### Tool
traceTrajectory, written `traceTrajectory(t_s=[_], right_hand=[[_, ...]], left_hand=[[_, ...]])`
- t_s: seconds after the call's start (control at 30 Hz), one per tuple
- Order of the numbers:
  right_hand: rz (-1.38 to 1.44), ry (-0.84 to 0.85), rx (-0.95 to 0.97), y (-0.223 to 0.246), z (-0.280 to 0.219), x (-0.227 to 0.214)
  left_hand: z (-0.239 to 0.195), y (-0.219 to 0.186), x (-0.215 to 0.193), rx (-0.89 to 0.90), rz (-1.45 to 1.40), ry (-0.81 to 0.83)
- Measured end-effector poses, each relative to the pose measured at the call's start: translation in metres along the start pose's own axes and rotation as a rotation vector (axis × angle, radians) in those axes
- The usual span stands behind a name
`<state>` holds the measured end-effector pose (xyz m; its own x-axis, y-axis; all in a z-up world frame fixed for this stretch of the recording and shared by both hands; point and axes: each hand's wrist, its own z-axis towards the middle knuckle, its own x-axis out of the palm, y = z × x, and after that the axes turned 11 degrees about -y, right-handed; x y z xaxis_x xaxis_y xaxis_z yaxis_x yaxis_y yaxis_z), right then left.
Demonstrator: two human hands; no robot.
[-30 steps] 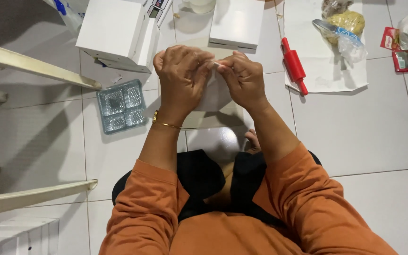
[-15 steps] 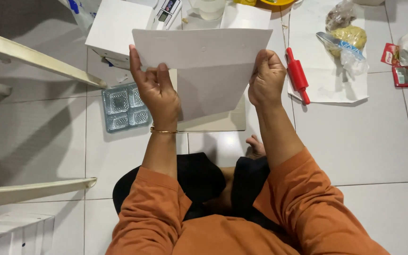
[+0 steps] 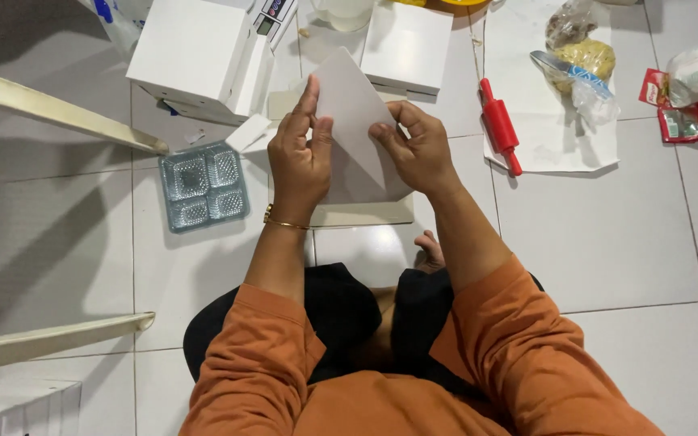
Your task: The person sits on the floor and folds white cardboard pieces into box shapes. They manipulate the flaps and edges to form the structure, then place the assembled boxes on the floor.
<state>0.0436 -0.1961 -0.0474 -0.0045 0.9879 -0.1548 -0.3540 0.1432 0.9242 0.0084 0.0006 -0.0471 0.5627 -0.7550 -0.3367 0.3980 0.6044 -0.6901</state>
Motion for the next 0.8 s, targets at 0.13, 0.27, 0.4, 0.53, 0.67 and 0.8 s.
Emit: traceTrajectory(t_s=[0.13, 0.27, 0.4, 0.53, 0.67, 0.8], right_hand=[[0.132, -0.03, 0.094, -0.008, 0.001, 0.004], [0.24, -0.012, 0.11, -0.015, 0.005, 0.003], [0.254, 0.008, 0.083, -0.013, 0.006, 0.001], [0.33, 0.032, 0.003, -0.034, 0.011, -0.003], [0.333, 0.033, 0.016, -0.027, 0.01, -0.002], [0.365, 0.047, 0.022, -0.025, 0.01, -0.003]], left_hand=[[0.004, -0.004, 0.003, -0.088, -0.075, 0.07], [0.008, -0.01, 0.003, 0.018, -0.039, 0.074], [0.011, -0.019, 0.001, 0.062, 0.085, 0.146], [0.011, -0.002, 0.004, 0.132, 0.069, 0.161], [0.011, -0.013, 0.001, 0.154, 0.098, 0.172], [0.01, -0.01, 0.0, 0.153, 0.091, 0.198]])
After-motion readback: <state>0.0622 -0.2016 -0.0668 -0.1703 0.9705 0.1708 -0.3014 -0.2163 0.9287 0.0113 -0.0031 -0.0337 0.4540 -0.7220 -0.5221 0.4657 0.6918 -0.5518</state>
